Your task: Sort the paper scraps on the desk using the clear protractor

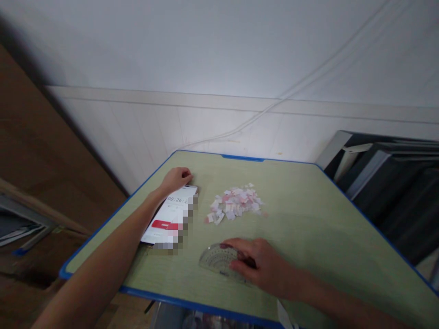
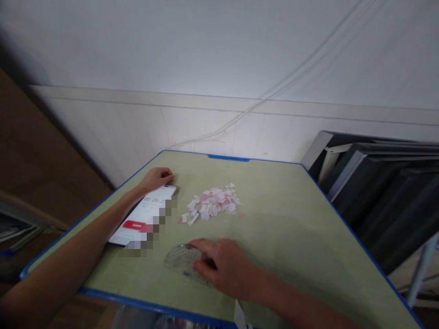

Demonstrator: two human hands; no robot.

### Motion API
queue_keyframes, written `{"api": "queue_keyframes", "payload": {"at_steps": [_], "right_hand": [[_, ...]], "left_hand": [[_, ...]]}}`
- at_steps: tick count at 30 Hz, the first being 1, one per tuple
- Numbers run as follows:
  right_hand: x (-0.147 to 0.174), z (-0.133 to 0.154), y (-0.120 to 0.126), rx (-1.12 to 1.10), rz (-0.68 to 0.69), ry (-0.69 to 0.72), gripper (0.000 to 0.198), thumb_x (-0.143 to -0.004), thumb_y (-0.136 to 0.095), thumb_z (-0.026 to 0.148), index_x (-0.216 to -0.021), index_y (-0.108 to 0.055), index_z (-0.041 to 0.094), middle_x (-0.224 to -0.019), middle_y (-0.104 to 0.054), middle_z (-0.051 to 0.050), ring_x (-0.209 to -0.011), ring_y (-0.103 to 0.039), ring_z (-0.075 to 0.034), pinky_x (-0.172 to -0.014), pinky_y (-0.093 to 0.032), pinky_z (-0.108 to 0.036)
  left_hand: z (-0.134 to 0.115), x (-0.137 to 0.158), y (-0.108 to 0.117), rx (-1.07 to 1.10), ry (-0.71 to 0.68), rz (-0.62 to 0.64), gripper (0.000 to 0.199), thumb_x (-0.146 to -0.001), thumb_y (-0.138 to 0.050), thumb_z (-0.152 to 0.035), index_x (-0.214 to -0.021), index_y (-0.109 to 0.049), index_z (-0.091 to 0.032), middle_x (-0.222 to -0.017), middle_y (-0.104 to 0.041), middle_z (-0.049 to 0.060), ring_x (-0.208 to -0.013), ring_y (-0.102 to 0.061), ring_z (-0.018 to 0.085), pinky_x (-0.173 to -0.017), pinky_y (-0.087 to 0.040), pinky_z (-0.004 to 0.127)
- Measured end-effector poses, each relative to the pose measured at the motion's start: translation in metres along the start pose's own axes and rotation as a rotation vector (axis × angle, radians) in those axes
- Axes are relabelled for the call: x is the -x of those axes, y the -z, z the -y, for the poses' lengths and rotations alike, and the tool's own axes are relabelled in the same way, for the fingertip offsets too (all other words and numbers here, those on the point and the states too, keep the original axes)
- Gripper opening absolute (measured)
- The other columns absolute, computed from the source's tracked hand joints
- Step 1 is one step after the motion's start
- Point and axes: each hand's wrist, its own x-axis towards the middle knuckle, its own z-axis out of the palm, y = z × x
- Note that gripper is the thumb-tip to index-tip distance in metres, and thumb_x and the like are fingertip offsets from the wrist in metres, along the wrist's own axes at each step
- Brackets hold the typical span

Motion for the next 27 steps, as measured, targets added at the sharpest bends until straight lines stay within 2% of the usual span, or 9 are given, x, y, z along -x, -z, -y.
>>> {"api": "queue_keyframes", "payload": {"at_steps": [3,7,10,14,19,23,27], "right_hand": [[-0.002,-0.003,-0.001,-0.075,-0.048,-0.045,0.037,-0.082,-0.052,0.024,-0.117,-0.06,0.017,-0.061,-0.062,0.001,-0.048,-0.044,-0.009,-0.049,-0.031,-0.02],[-0.004,0.001,-0.002,0.007,-0.064,-0.069,0.037,-0.082,-0.053,0.025,-0.117,-0.06,0.016,-0.07,-0.067,-0.002,-0.052,-0.047,-0.01,-0.051,-0.033,-0.021],[-0.004,0.007,-0.004,0.065,-0.019,-0.019,0.034,-0.082,-0.054,0.027,-0.115,-0.062,0.018,-0.077,-0.07,-0.004,-0.056,-0.053,-0.012,-0.057,-0.037,-0.023],[-0.003,0.008,-0.006,0.121,0.07,0.086,0.036,-0.084,-0.055,0.034,-0.116,-0.06,0.02,-0.07,-0.07,-0.002,-0.058,-0.056,-0.013,-0.059,-0.037,-0.024],[-0.001,0.008,-0.006,0.147,0.138,0.139,0.037,-0.085,-0.054,0.036,-0.118,-0.059,0.021,-0.072,-0.07,-0.003,-0.061,-0.056,-0.014,-0.061,-0.038,-0.025],[0.0,0.008,-0.004,0.015,0.173,0.148,0.035,-0.084,-0.056,0.033,-0.117,-0.06,0.02,-0.067,-0.064,0.0,-0.058,-0.052,-0.012,-0.06,-0.037,-0.023],[0.001,-0.001,0.004,-0.26,0.178,0.052,0.03,-0.084,-0.052,0.029,-0.11,-0.06,0.017,-0.052,-0.041,0.008,-0.044,-0.035,-0.007,-0.044,-0.028,-0.018]], "left_hand": [[0.0,-0.001,0.0,0.001,0.002,0.003,0.029,-0.07,-0.042,-0.039,-0.066,-0.06,-0.017,-0.059,-0.059,0.003,-0.056,-0.049,0.015,-0.055,-0.032,0.026],[0.001,-0.002,-0.001,0.007,-0.008,-0.001,0.029,-0.07,-0.042,-0.04,-0.065,-0.06,-0.017,-0.059,-0.06,0.003,-0.058,-0.05,0.015,-0.055,-0.033,0.026],[0.002,-0.002,-0.001,0.008,-0.015,-0.007,0.031,-0.07,-0.043,-0.041,-0.066,-0.061,-0.017,-0.061,-0.061,0.004,-0.059,-0.052,0.016,-0.056,-0.035,0.027],[0.001,-0.002,0.0,-0.003,-0.013,-0.008,0.031,-0.071,-0.043,-0.041,-0.066,-0.062,-0.017,-0.061,-0.061,0.004,-0.059,-0.052,0.016,-0.055,-0.035,0.027],[0.0,-0.001,0.0,-0.001,-0.004,-0.012,0.03,-0.07,-0.043,-0.04,-0.066,-0.062,-0.016,-0.06,-0.061,0.004,-0.057,-0.051,0.016,-0.055,-0.034,0.027],[-0.002,0.0,0.001,0.011,0.008,0.006,0.029,-0.07,-0.043,-0.04,-0.064,-0.06,-0.017,-0.058,-0.059,0.003,-0.056,-0.05,0.015,-0.054,-0.032,0.027],[-0.002,0.0,0.002,0.024,-0.003,0.003,0.029,-0.069,-0.043,-0.04,-0.064,-0.06,-0.017,-0.057,-0.058,0.003,-0.056,-0.049,0.015,-0.054,-0.032,0.026]]}}
